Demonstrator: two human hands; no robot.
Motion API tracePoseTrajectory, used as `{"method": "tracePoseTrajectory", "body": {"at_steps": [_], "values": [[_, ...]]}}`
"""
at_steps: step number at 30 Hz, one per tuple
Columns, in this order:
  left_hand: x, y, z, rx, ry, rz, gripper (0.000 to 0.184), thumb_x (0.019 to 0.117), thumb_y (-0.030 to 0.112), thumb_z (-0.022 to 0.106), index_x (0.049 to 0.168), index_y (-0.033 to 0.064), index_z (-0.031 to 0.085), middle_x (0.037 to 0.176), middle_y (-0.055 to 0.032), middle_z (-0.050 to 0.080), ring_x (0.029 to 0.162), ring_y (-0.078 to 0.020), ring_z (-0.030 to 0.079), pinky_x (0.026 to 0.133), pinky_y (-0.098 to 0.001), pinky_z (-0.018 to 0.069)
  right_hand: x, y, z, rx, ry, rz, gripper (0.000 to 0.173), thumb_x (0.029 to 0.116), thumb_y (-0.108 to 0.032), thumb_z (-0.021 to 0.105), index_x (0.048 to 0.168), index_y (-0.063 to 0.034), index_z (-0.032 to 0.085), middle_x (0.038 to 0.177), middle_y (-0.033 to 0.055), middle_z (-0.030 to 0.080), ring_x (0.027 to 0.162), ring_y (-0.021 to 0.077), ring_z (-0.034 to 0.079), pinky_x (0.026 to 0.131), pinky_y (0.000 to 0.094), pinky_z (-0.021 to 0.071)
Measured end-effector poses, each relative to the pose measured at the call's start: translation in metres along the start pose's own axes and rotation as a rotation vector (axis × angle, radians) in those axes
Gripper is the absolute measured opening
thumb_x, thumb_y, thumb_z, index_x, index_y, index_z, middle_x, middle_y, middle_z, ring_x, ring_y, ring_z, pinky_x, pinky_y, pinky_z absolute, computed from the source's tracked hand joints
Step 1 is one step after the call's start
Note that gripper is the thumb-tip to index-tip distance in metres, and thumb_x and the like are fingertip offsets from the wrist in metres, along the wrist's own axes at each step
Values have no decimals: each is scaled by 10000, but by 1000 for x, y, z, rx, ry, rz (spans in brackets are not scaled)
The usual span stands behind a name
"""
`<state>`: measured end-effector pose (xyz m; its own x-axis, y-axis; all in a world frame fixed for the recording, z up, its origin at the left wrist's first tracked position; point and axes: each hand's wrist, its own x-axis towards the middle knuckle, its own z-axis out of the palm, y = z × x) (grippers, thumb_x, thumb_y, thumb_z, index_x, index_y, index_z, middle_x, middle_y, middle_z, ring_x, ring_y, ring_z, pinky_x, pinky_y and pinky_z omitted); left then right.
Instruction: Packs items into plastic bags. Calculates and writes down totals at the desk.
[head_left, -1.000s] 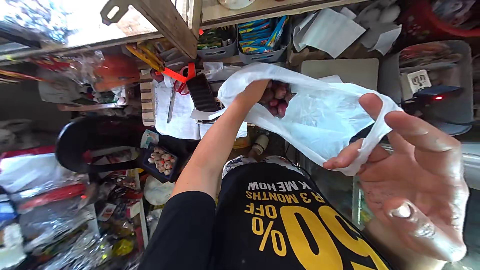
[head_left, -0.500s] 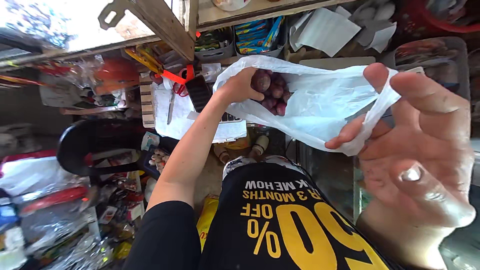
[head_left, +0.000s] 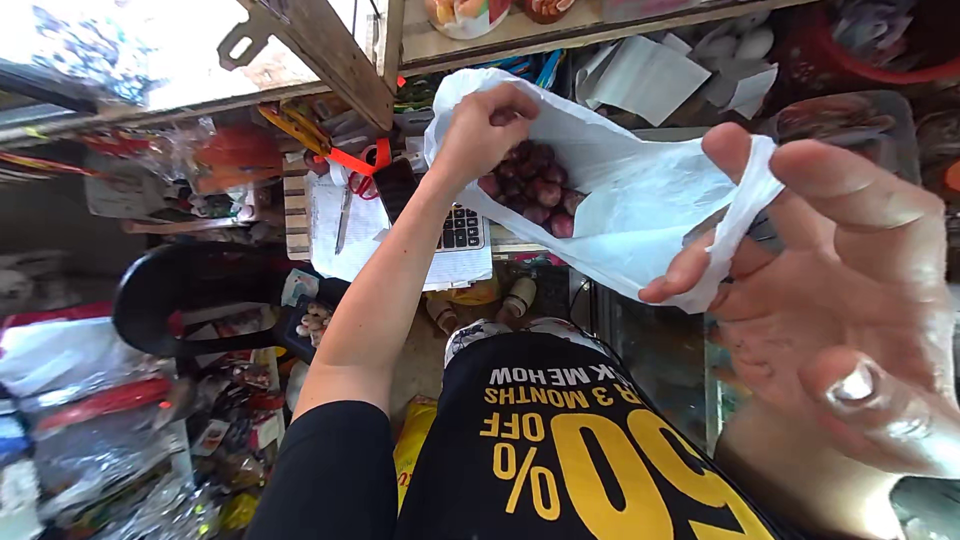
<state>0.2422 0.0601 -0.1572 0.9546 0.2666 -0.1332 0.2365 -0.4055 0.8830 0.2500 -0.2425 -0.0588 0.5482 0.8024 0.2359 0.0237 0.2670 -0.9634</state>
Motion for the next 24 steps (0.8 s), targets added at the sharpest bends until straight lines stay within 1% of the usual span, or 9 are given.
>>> {"method": "tracePoseTrajectory", "body": {"at_steps": [2, 4, 7, 10, 14, 18, 20, 22, 24], "values": [[1, -2, 2, 458, -188, 57, 261, 925, 64, 615, 1149, 66, 750, 1142, -144, 724, 1068, -301, 682, 937, -548, 523, -7, 0, 2, 11, -15, 22, 702, 938, -543, 640, 1533, -257, 400, 1628, 4, 331, 1076, 127, 654, 811, 254, 599], [-2, 0, 12, 787, -428, -79, 244, 911, 77, 662, 1133, 116, 755, 1202, -196, 692, 1170, -438, 627, 928, -702, 477, -16, 0, 5, 22, -23, 51, 700, 939, -558, 630, 1534, -266, 407, 1644, 21, 298, 1080, 130, 651, 819, 254, 593], [-13, -6, 20, 985, -645, -308, 187, 916, 77, 687, 1089, 72, 759, 1203, -243, 672, 1181, -488, 598, 892, -730, 470, -28, 3, 6, 18, -30, 85, 702, 947, -554, 632, 1546, -279, 392, 1669, 31, 245, 1113, 132, 646, 858, 254, 589], [-14, -6, 18, 1112, -743, -381, 128, 922, 102, 685, 1025, 62, 749, 1172, -234, 674, 1160, -469, 607, 844, -703, 486, -35, 8, 5, 23, -11, 96, 712, 945, -537, 644, 1558, -280, 387, 1679, 48, 221, 1127, 157, 645, 870, 266, 594], [-8, 4, 18, 1080, -635, -374, 143, 927, 125, 680, 1004, 12, 722, 1135, -258, 671, 1133, -482, 613, 828, -699, 480, -32, 7, 5, 38, 24, 95, 682, 950, -524, 638, 1540, -266, 414, 1666, 34, 255, 1079, 132, 653, 838, 254, 588], [0, -15, 30, 869, -334, -291, 298, 956, 131, 682, 1190, -52, 669, 1249, -294, 637, 1200, -494, 597, 928, -693, 480, -31, 8, 6, 55, 11, 102, 671, 957, -510, 632, 1545, -280, 407, 1661, 28, 259, 1083, 127, 657, 842, 248, 594], [2, -25, 37, 793, -327, -260, 400, 1001, 237, 663, 1220, -97, 637, 1274, -299, 626, 1231, -470, 592, 1005, -643, 462, -30, 10, 7, 61, -10, 115, 676, 959, -510, 636, 1549, -280, 399, 1665, 31, 244, 1089, 129, 657, 840, 246, 601], [2, -35, 42, 794, -393, -261, 470, 941, 199, 740, 1267, -114, 614, 1314, -312, 598, 1270, -475, 558, 1053, -633, 430, -29, 11, 7, 58, -6, 120, 683, 959, -510, 642, 1552, -277, 396, 1664, 32, 249, 1088, 134, 660, 839, 250, 604], [-5, -41, 44, 791, -444, -318, 466, 933, 110, 721, 1326, -97, 576, 1342, -316, 590, 1283, -491, 552, 1042, -666, 424, -30, 11, 6, 25, 20, 116, 686, 958, -513, 640, 1555, -280, 394, 1648, 23, 285, 1074, 137, 662, 830, 255, 604]]}}
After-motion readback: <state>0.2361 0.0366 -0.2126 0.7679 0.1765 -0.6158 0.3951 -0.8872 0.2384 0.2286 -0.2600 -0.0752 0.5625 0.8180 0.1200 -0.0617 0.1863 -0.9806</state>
